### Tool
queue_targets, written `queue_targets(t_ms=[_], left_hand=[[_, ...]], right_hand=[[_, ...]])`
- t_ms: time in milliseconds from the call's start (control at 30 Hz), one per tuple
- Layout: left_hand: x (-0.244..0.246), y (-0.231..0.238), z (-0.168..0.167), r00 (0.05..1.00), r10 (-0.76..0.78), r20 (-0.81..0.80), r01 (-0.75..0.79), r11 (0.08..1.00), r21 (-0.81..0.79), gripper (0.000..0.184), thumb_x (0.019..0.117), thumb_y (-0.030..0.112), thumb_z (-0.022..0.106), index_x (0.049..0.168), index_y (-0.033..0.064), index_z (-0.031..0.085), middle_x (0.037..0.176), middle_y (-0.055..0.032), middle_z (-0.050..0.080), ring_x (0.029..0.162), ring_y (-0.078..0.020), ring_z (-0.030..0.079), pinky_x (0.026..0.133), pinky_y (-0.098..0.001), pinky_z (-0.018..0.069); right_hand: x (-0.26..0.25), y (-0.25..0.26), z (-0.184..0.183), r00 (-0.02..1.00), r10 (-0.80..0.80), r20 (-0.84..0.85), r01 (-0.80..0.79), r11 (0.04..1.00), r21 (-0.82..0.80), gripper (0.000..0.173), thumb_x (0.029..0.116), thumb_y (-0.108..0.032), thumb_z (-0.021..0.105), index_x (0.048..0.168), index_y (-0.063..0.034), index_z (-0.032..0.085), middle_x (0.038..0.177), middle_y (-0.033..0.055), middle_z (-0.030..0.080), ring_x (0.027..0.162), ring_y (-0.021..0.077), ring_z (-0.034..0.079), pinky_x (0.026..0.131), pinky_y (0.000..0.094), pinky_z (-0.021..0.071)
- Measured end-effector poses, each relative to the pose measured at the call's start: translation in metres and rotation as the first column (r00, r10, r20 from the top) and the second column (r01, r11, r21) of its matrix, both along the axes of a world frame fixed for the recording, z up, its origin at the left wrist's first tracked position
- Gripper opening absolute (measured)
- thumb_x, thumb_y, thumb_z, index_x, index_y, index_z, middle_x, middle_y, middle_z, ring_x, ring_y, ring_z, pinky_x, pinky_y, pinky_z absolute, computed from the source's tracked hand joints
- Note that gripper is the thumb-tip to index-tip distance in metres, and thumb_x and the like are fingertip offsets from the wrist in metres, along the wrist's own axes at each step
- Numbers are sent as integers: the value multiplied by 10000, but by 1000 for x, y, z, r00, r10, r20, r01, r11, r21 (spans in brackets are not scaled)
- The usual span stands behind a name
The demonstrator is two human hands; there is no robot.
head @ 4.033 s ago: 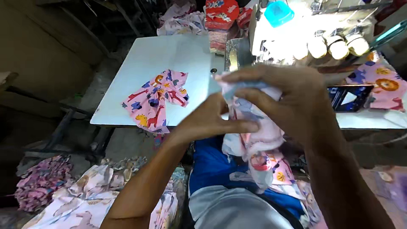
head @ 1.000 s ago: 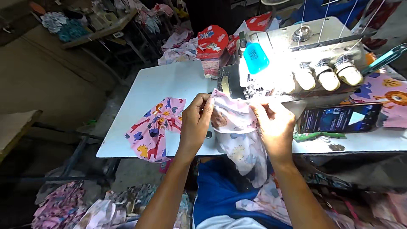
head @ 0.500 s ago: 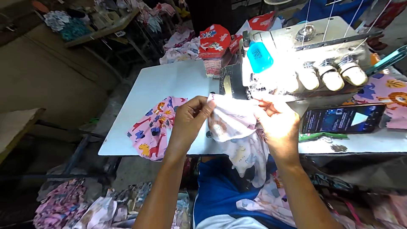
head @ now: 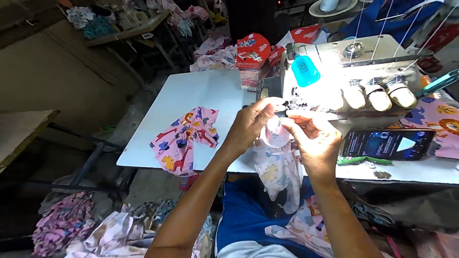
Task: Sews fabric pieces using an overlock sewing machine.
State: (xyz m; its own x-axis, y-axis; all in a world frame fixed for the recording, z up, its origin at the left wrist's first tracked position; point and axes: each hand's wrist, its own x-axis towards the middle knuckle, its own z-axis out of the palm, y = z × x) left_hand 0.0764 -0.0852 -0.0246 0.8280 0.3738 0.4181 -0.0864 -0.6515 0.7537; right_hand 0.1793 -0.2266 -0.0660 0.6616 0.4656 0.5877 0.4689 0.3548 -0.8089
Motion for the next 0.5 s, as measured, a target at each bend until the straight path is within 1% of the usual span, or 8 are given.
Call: queue_targets(t_ms=[67, 100, 200, 233, 333, 400, 467, 500], left_hand=[[1, -2, 6, 991, -99, -93, 103, 994, 41, 571, 1078, 477, 407, 1319, 19, 649, 1240, -45, 702, 1158, -56, 635, 1032, -280, 499], [2, -3, 8, 986, -125, -111, 135, 987, 90, 571, 1050, 501, 461, 1281, 25, 674, 1208, -37, 707, 1130, -45, 634, 1010, -265, 495], [3, -1, 12, 979, -162, -127, 185, 964, 193, 374, 935, 362, 699, 1145, 56, 747, 1096, -23, 736, 1032, -39, 653, 933, -245, 498], [2, 0, 14, 978, -161, -130, 186, 959, 214, 299, 913, 299, 739, 1093, 61, 764, 1059, -18, 744, 1000, -35, 662, 909, -236, 505], [-1, -2, 21, 988, -111, -105, 139, 937, 319, 151, 927, 198, 729, 932, 51, 764, 913, -33, 726, 881, -41, 656, 815, -213, 499], [-3, -5, 27, 990, -114, -79, 135, 922, 362, 152, 946, 182, 710, 923, 42, 765, 849, -29, 679, 799, -27, 603, 738, -173, 459], [-5, -5, 33, 989, -130, -75, 149, 906, 395, 161, 957, 189, 695, 946, 43, 761, 857, -28, 657, 788, -14, 585, 721, -144, 455], [-6, -4, 34, 987, -146, -71, 162, 899, 406, 171, 961, 190, 689, 955, 33, 758, 864, -38, 648, 802, -26, 575, 728, -153, 443]], right_hand=[[-1, -2, 1, 1000, 11, -8, -11, 1000, 11, 232, 889, -60, 774, 1111, -45, 710, 999, -3, 747, 909, 42, 714, 821, 199, 599], [-1, -3, 1, 1000, 11, -7, -11, 1000, 13, 237, 891, -57, 771, 1118, -40, 705, 1005, -2, 747, 923, 45, 717, 840, 206, 602], [-2, -7, 3, 1000, 7, -2, -7, 1000, 1, 215, 915, -59, 739, 1126, -53, 701, 1002, -14, 744, 921, 33, 707, 830, 195, 589], [-2, -9, 4, 1000, 1, 3, -1, 1000, -3, 205, 922, -64, 737, 1124, -55, 700, 1004, -12, 741, 919, 31, 705, 825, 190, 588], [-3, -14, 2, 999, -38, 15, 39, 998, -40, 213, 939, -91, 725, 1145, -59, 681, 1004, -17, 720, 888, 7, 690, 794, 165, 578], [-4, -19, 1, 1000, -23, 14, 24, 994, -102, 228, 990, -145, 671, 1201, -69, 634, 1013, -28, 711, 840, -14, 689, 751, 155, 584], [-3, -28, -4, 997, 72, 38, -63, 977, -206, 294, 1027, -251, 627, 1261, -76, 598, 1019, -27, 701, 832, -9, 676, 738, 169, 575], [-2, -32, -9, 991, 123, 51, -106, 958, -267, 329, 1015, -296, 640, 1260, -78, 612, 998, -27, 700, 827, -4, 669, 732, 178, 564]])
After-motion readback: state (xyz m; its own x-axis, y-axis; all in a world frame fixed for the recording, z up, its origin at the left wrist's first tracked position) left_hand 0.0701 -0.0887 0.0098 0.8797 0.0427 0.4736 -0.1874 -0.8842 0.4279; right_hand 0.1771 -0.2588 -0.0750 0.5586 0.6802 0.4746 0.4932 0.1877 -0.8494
